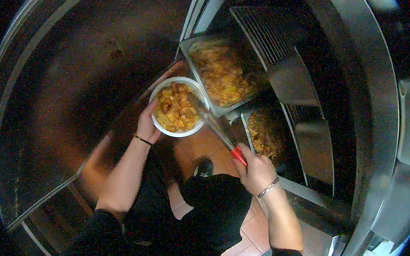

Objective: The person assembles multiple food orders in a commercial kitchen. They place fried items into bowls, add sauces and noodles, and use a microwave to heat portions. The person also handles order slips and organizes containers on the counter.

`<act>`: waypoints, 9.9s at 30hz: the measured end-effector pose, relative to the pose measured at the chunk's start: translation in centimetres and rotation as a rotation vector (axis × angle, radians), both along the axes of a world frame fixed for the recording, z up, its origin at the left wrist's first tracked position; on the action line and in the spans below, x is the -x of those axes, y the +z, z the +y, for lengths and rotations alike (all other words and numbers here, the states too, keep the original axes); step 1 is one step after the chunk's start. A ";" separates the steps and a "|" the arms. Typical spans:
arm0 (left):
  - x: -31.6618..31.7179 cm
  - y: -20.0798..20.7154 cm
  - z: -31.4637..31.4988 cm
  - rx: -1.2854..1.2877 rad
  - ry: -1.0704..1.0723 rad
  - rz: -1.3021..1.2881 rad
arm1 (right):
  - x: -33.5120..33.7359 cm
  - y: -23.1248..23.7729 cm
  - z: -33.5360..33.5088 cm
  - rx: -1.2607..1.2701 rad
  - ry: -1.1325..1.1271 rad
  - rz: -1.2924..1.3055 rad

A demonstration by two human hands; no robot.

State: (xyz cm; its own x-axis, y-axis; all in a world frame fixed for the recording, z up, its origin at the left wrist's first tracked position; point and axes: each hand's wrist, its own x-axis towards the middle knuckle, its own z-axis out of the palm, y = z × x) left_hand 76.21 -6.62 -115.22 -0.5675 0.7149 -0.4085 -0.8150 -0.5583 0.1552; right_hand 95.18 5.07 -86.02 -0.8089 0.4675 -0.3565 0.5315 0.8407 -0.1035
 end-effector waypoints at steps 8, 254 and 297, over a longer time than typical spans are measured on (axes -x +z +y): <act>0.4 -0.6 0.2 -0.032 -0.017 0.005 | 1.0 2.1 1.3 -0.046 -0.019 0.096; 151.0 131.5 62.4 -0.118 0.625 2.062 | 139.5 56.4 19.5 1.702 -1.572 1.205; 166.8 121.0 39.6 -0.490 0.523 2.128 | 162.7 100.4 47.6 0.175 -0.458 1.881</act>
State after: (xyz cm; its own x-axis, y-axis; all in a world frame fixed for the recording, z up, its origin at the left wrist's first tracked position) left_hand -90.63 32.98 5.79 0.0847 0.2262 0.9704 0.4875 -0.8588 0.1576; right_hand -67.48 52.63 14.36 0.0010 0.7816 0.6238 -0.1996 0.6114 -0.7657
